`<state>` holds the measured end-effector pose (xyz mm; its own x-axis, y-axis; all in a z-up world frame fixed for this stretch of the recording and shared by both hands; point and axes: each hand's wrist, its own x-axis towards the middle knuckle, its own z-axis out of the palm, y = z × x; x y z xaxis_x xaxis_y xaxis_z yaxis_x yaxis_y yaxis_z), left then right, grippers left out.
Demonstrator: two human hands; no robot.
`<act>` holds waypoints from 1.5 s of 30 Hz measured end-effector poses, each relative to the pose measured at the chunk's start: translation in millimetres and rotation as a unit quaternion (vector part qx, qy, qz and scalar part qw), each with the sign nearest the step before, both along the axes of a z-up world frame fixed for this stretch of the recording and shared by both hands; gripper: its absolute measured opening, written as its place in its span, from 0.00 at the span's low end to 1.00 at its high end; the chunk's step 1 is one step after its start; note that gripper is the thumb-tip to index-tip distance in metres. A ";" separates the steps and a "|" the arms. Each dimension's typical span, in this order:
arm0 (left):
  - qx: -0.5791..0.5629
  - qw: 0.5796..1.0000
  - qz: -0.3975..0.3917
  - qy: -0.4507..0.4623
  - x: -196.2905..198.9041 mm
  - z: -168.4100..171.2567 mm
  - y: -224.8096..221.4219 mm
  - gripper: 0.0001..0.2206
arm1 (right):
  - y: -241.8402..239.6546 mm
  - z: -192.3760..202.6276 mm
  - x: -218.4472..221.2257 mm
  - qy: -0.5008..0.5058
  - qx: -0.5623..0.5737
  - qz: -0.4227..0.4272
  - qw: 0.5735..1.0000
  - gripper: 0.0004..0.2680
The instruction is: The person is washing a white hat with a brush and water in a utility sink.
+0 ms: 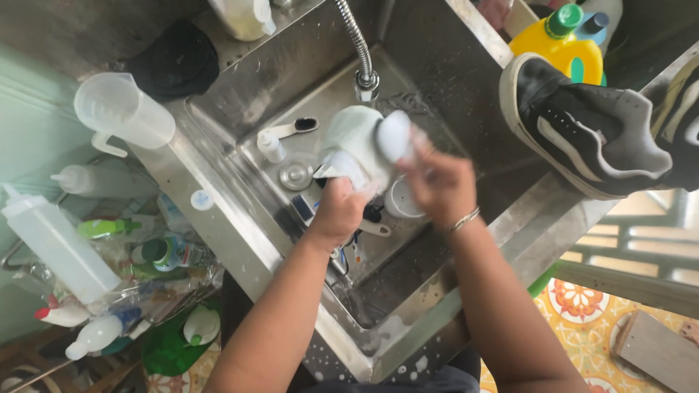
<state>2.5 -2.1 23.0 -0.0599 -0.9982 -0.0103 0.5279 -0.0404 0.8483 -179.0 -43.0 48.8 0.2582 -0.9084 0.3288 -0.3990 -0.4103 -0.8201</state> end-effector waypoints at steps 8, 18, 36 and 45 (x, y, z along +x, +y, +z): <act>-0.043 0.999 0.003 -0.015 4.5 4.5 12.0 0.26 | -17.6 18.3 -8.1 0.166 0.043 -0.100 0.980 0.17; 0.060 0.979 0.037 0.192 20.6 7.3 15.2 0.29 | -42.7 -20.1 -48.3 0.409 0.270 -0.086 0.867 0.17; 0.062 0.945 0.018 0.321 29.3 5.9 17.1 0.32 | -57.6 -69.2 -32.4 0.318 0.185 0.142 0.919 0.16; 0.079 0.946 -0.050 0.310 38.9 5.5 29.9 0.43 | -38.1 -37.0 -1.5 -0.195 0.651 0.163 0.715 0.34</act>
